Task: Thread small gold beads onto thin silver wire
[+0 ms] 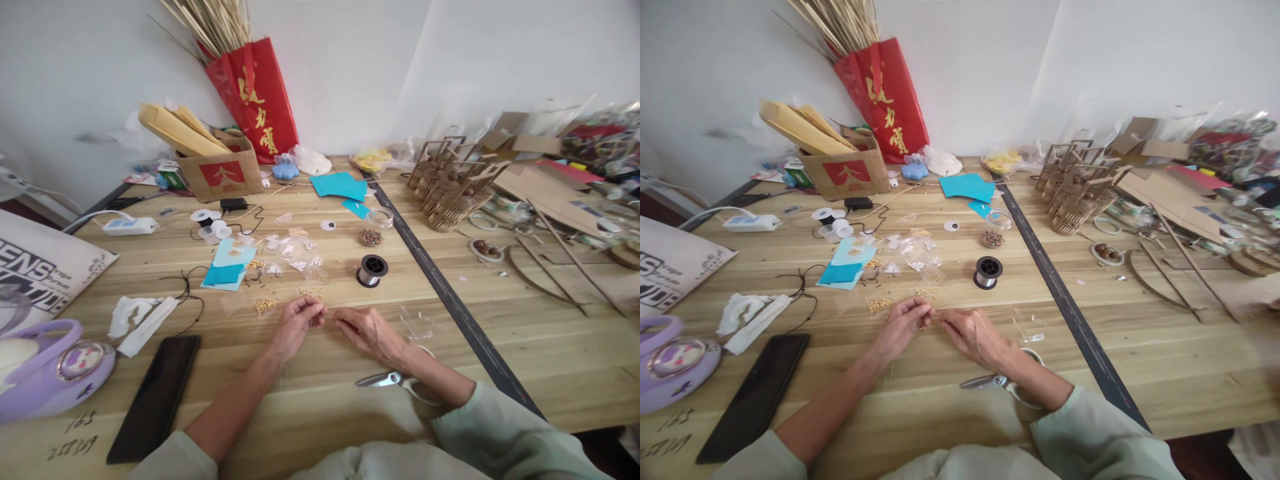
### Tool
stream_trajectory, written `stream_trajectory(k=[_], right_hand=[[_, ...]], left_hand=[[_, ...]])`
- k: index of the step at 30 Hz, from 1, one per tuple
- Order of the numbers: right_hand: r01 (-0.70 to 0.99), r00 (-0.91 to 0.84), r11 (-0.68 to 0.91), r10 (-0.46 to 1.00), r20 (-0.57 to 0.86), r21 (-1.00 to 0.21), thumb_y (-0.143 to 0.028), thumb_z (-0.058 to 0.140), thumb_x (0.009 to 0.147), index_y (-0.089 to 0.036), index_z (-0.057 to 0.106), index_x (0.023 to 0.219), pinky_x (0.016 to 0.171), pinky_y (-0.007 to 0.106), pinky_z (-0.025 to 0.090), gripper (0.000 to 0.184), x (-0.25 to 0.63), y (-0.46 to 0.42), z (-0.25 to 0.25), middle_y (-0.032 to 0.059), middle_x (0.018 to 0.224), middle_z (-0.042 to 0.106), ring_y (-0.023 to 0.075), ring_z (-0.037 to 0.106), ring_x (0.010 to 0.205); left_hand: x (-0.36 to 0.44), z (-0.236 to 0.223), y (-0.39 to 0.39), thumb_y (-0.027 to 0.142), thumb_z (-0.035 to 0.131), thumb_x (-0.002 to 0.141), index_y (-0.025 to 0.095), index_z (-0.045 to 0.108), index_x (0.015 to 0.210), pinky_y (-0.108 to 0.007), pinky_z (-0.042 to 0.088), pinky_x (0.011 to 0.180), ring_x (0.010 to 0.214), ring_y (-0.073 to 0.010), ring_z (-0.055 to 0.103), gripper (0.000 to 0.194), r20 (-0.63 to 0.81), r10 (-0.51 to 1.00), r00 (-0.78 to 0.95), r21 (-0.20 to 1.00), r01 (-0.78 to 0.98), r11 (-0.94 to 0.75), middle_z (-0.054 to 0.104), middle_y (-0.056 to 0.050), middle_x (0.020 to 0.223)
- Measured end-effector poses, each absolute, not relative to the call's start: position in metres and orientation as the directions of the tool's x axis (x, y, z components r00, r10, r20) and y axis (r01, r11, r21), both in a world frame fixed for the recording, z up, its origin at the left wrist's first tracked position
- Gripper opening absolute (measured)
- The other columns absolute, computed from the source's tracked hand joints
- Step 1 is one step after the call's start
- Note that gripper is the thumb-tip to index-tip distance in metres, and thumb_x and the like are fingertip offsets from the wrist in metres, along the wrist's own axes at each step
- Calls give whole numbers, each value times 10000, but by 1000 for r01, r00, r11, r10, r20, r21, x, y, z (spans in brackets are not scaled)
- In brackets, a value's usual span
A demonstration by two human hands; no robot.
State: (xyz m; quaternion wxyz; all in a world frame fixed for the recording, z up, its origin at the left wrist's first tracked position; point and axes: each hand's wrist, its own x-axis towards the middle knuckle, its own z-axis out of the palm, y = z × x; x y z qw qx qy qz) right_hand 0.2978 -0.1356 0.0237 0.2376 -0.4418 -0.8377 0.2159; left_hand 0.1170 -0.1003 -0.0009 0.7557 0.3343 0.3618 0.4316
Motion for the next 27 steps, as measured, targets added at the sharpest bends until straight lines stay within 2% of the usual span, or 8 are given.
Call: stream_trajectory(k=[5, 8, 13, 17, 23, 27], right_hand=[[652, -467, 466, 868, 168, -598, -155, 425, 907, -166, 608, 884, 534, 195, 333, 185, 300, -135, 24, 6, 666, 617, 87, 499, 515], [642, -450, 434, 881, 147, -632, -188, 431, 911, -161, 613, 887, 504, 191, 314, 185, 300, -135, 26, -4, 629, 601, 79, 468, 486], [613, -386, 355, 914, 126, -705, -274, 433, 929, -165, 547, 1087, 510, 183, 354, 223, 301, -134, 22, -17, 628, 628, 87, 509, 475], [673, -381, 395, 910, 165, -625, -262, 434, 929, -168, 505, 1190, 531, 192, 374, 286, 302, -133, 15, 6, 666, 666, 109, 569, 506], [676, -465, 489, 863, 195, -551, -240, 389, 955, -190, 598, 1025, 594, 192, 397, 227, 305, -133, 11, 46, 780, 698, 129, 646, 646], [669, -483, 505, 853, 198, -545, -240, 384, 958, -190, 606, 1007, 602, 194, 398, 233, 306, -132, 10, 51, 780, 695, 130, 644, 654]], left_hand=[[116, -2, -99, 289, 805, 590, 116, 603, 734, -193, 410, 517, 514, -77, 558, 302, -264, 890, 372, 818, -403, 411, 655, -15, 641], [116, -5, -100, 298, 778, 635, 118, 607, 746, -193, 403, 508, 510, -74, 549, 272, -236, 891, 387, 852, -359, 382, 643, -8, 644], [119, -5, -105, 327, 709, 719, 114, 607, 732, -207, 416, 514, 509, -76, 522, 237, -174, 874, 453, 940, -187, 284, 618, -8, 628], [121, 2, -108, 372, 704, 709, 113, 598, 713, -218, 420, 514, 508, -87, 521, 280, -174, 858, 483, 961, -106, 255, 607, -15, 613], [122, 3, -108, 418, 705, 693, 115, 592, 701, -211, 413, 504, 494, -84, 512, 324, -193, 848, 494, 962, -74, 262, 592, -8, 584], [122, 1, -107, 418, 712, 683, 119, 586, 695, -208, 410, 496, 481, -80, 503, 325, -196, 849, 490, 961, -76, 266, 585, 1, 567]])
